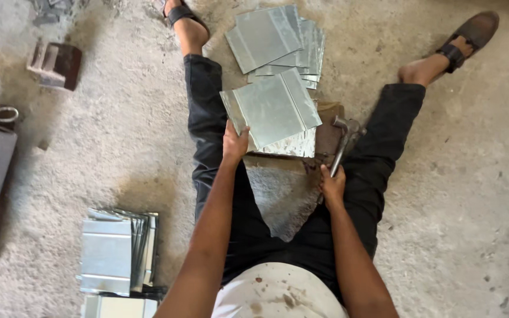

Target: The person sits on the floor and uses a hammer to strike a metal sheet placed on a wooden block. They repeatedly hit the sheet to flatten it, then flip it over to work on the other side. After finishing one sheet, they pick up another from a nearby stack and continue the process.

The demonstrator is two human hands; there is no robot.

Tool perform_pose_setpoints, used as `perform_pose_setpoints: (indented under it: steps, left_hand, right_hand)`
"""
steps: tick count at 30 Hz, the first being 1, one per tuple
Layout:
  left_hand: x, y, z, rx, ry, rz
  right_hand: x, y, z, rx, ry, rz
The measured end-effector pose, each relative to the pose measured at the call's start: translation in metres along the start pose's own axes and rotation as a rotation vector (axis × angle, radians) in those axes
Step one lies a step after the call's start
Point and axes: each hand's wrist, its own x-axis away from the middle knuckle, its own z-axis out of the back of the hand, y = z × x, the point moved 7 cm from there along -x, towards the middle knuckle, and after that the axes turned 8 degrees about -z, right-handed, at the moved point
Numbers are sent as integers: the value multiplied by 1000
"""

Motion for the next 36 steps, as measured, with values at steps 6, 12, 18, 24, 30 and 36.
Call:
perform_pose_setpoints:
  steps: [6, 12, 18, 24, 30, 36]
  left_hand:
    - [11, 7, 21, 225, -42, 190]
    - [2, 40, 27, 197, 15, 395]
    - [-15, 74, 33, -199, -231, 612]
    - [-45, 158, 18, -673, -197, -46]
    - [-40, 145, -62, -813, -486, -72]
    - [-41, 138, -65, -781, -508, -94]
  right_hand:
    - [75, -68, 14, 371, 170, 502]
    - [118, -75, -5, 281, -33, 89]
    - [112, -46, -21, 559, -175, 263]
    - [107, -18, -24, 236, -280, -111]
    - [113, -6, -16, 101, -281, -250]
    - [140, -62, -12, 62, -255, -4]
